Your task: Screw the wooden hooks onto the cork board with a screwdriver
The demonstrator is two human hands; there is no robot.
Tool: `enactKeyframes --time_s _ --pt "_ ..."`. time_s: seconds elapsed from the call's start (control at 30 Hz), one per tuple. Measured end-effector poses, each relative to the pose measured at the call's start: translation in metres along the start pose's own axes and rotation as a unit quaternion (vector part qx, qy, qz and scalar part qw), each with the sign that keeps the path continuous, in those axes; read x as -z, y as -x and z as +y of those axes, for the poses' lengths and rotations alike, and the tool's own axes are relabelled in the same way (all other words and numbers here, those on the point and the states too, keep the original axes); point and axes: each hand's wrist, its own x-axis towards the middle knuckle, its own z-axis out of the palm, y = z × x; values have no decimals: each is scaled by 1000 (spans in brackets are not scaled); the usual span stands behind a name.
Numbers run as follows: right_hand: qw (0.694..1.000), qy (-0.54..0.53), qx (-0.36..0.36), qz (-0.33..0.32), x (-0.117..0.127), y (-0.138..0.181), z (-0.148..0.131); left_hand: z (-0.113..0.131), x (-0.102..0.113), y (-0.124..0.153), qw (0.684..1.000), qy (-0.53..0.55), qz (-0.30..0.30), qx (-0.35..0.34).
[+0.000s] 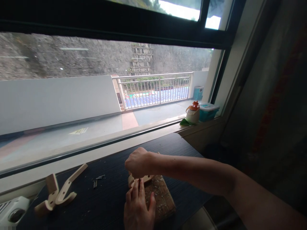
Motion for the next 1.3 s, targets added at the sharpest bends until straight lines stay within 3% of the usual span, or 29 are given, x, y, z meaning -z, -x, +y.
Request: enactKeyframes --time_s 0.37,0.77,1.07,1.3 --pt "999 1 41 5 -2 -2 -13 -1 0 0 1000 -22 10 -19" --pt "999 -35 9 33 -15 2 7 2 5 -2 1000 11 -9 -1" --pt "997 -49 -49 29 -18 -4 24 4 4 -4 1000 -6 18 -9" --pt "999 0 -26 19 -6 4 9 -2 -3 -1 999 -29 29 -25"
